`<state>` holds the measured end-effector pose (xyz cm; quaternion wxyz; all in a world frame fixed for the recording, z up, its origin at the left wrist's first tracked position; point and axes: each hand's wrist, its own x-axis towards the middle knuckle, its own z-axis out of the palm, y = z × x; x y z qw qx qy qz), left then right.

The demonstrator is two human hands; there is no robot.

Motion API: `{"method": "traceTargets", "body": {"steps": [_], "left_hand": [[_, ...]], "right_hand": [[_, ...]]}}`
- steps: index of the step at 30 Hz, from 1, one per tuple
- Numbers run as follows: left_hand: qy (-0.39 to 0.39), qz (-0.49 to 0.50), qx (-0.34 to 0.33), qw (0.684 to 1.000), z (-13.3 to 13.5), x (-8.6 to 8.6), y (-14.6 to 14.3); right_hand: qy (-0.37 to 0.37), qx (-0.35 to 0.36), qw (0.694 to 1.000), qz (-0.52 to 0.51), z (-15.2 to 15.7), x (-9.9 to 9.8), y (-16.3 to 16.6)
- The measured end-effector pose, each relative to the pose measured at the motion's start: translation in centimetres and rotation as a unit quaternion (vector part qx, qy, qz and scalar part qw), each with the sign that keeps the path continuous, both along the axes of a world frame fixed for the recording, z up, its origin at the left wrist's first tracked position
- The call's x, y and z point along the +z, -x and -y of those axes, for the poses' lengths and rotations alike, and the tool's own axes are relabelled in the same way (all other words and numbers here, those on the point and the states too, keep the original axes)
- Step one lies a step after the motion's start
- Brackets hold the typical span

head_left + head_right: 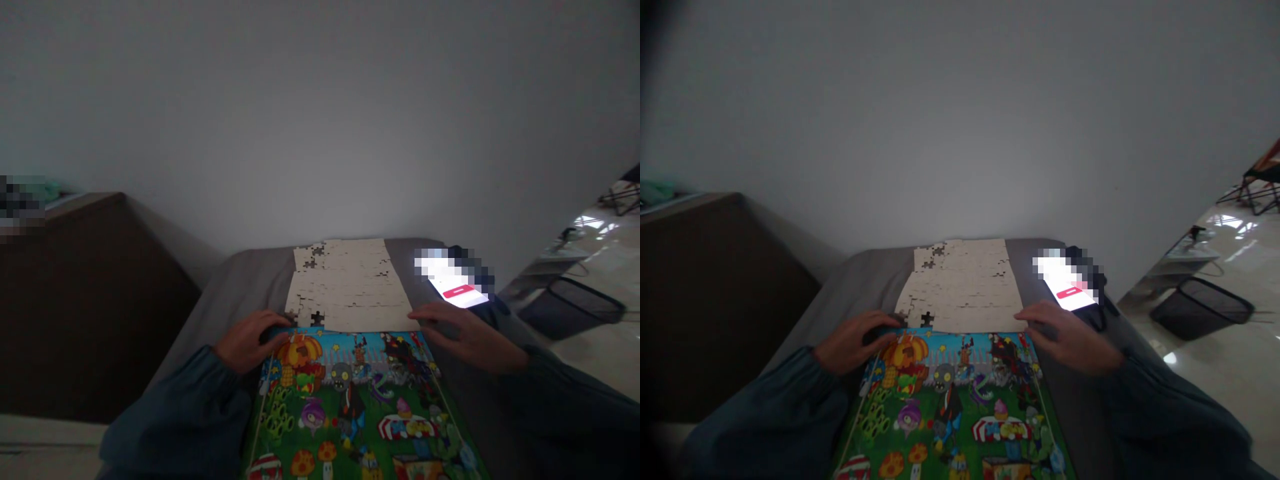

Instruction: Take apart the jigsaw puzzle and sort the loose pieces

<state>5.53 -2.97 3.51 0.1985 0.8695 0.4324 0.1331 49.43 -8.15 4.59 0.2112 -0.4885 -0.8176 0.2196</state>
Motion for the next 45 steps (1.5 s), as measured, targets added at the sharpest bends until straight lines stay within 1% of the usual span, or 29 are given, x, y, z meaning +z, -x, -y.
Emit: {"method": "traceTargets", "body": {"steps": [2,4,7,11,14,17,19,22,24,26,29,33,36,38,41,43,45], "left_hand": [[0.026,0.0,0.008,1.0,0.0,0.0,0.0],[0.051,0.01,0.006,0.999,-0.2,0.0,0.4],[0.106,0.045,-0.009,0.993,-0.9,-0.2,1.5],[0.187,0.074,-0.009,0.979,-1.5,-0.3,2.9],[0.204,0.087,-0.012,0.975,-1.2,-0.1,3.0],[0.203,0.108,0.012,0.973,-0.8,0.8,2.5],[0.176,0.114,0.045,0.977,-1.2,1.9,1.9],[0.09,0.125,0.097,0.983,-3.2,3.4,0.5],[0.055,0.127,0.118,0.983,-5.3,3.8,-0.7],[0.052,0.114,0.128,0.984,-7.4,3.6,-1.6],[0.075,0.08,0.137,0.985,-9.9,2.2,-2.4],[0.067,0.075,0.134,0.986,-11.1,0.2,-2.8],[0.065,0.093,0.105,0.988,-11.4,-0.4,-3.4],[0.08,0.104,0.081,0.988,-11.4,-0.4,-3.7],[0.111,0.117,0.045,0.986,-11.3,0.0,-3.9],[0.131,0.127,0.029,0.983,-11.1,0.4,-3.6],[0.149,0.14,0.017,0.979,-10.8,0.6,-3.3]], "right_hand": [[-0.012,0.027,0.999,0.019,-0.1,-0.5,0.7],[-0.006,0.044,0.998,0.053,-0.1,-0.9,1.2],[0.009,0.032,0.996,0.088,-0.3,-1.4,1.3],[0.03,0.025,0.996,0.083,-0.7,-1.8,1.2],[0.043,0.031,0.996,0.071,-0.9,-2.1,1.0],[0.028,0.034,0.997,0.059,-1.2,-1.9,0.7],[0.008,0.035,0.998,0.05,-2.0,-1.3,0.9],[-0.019,0.011,0.999,0.046,-4.2,0.3,1.9],[0.001,-0.028,0.996,0.081,-6.3,1.3,2.8],[0.008,-0.051,0.994,0.097,-8.4,2.0,3.6],[0.027,-0.095,0.987,0.126,-11.1,1.9,4.2],[0.038,-0.145,0.976,0.155,-12.6,0.5,4.2],[0.027,-0.165,0.972,0.164,-12.8,-0.5,4.2],[0.019,-0.161,0.973,0.162,-13.2,-0.8,4.2],[0.015,-0.134,0.979,0.154,-13.8,-0.9,3.8],[0.022,-0.11,0.983,0.144,-14.0,-0.7,3.4],[0.044,-0.061,0.991,0.112,-13.9,-0.4,2.9]]}}
